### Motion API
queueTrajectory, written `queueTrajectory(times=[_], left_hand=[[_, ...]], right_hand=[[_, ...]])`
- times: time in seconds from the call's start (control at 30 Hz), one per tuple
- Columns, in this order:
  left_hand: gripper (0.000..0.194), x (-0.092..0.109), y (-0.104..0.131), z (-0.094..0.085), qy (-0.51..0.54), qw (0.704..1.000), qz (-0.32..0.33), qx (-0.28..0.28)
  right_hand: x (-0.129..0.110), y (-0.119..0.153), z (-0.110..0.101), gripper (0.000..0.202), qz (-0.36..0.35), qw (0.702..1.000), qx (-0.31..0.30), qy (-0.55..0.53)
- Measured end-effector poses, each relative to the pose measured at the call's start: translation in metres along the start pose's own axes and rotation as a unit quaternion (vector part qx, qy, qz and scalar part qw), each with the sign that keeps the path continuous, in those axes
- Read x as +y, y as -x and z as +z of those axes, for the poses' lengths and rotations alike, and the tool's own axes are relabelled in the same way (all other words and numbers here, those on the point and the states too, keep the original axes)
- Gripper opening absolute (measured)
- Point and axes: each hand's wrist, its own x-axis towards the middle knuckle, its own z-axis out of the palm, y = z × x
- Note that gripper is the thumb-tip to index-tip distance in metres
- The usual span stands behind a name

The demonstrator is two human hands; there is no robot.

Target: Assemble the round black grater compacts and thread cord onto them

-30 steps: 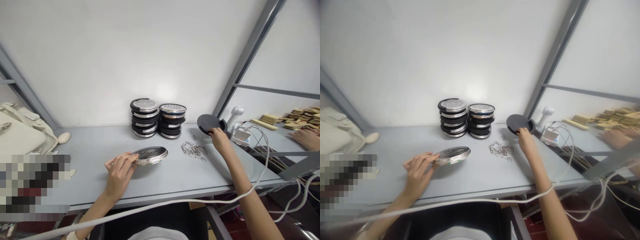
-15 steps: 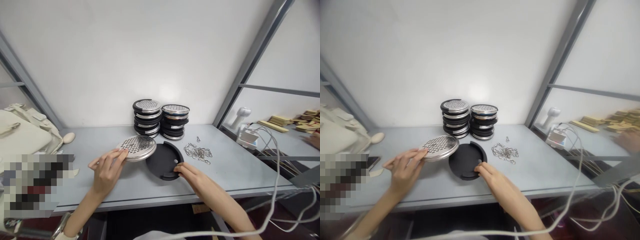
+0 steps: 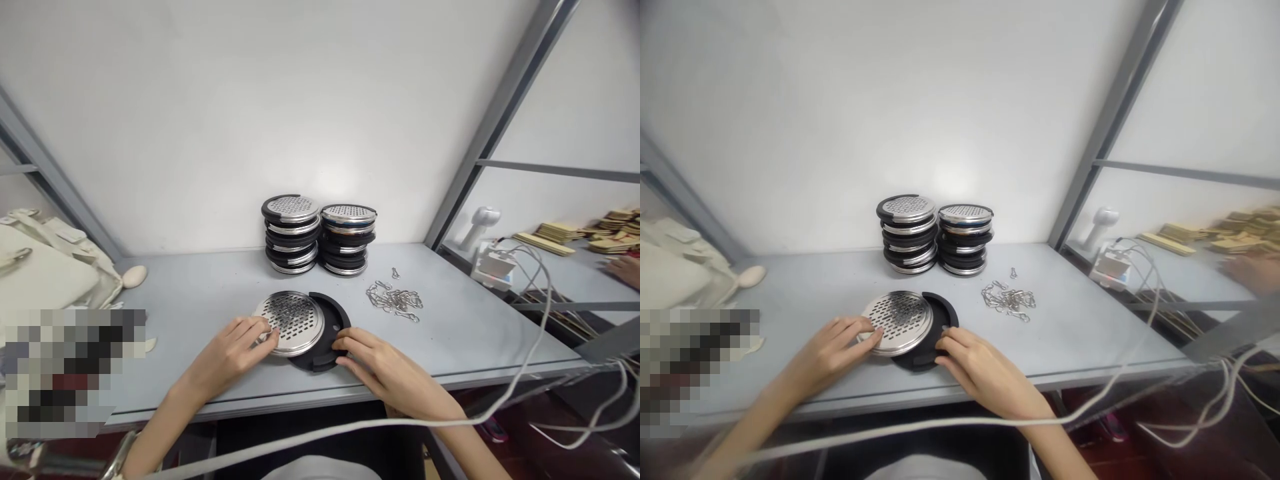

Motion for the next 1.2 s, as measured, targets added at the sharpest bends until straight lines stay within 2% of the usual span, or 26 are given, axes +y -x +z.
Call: queueTrajectory(times=[0.1,0.23,0.4,0.53,0.6,0.7,0.97,1.2], left_hand=[[0.022,0.005,-0.004,0.001,0.074,0.996,-0.01,-0.05],[0.034,0.009,-0.007,-0.001,0.168,0.981,-0.049,-0.084],[0.05,0.0,-0.002,-0.003,0.204,0.965,-0.13,-0.103],[0.07,-0.009,0.004,-0.006,0.208,0.945,-0.216,-0.134],[0.077,-0.012,0.008,-0.006,0.224,0.933,-0.237,-0.155],[0.078,-0.015,0.013,-0.003,0.26,0.915,-0.253,-0.178],[0.072,-0.014,0.013,0.012,0.32,0.884,-0.294,-0.175],[0.08,0.005,-0.003,0.013,0.301,0.893,-0.316,-0.113]], right_hand=[[0.002,0.0,-0.001,0.024,0.0,1.0,0.02,0.002],[0.006,0.0,0.0,0.025,0.002,0.999,0.035,-0.005],[0.015,-0.001,0.002,0.029,0.01,0.999,0.049,-0.01],[0.024,-0.001,0.008,0.048,0.052,0.996,0.078,-0.01],[0.03,-0.001,0.012,0.061,0.054,0.994,0.089,-0.011],[0.037,-0.002,0.018,0.068,0.046,0.995,0.086,-0.009],[0.043,-0.004,0.023,0.073,0.067,0.995,0.069,-0.04],[0.042,-0.009,0.026,0.077,0.072,0.993,0.062,-0.072]])
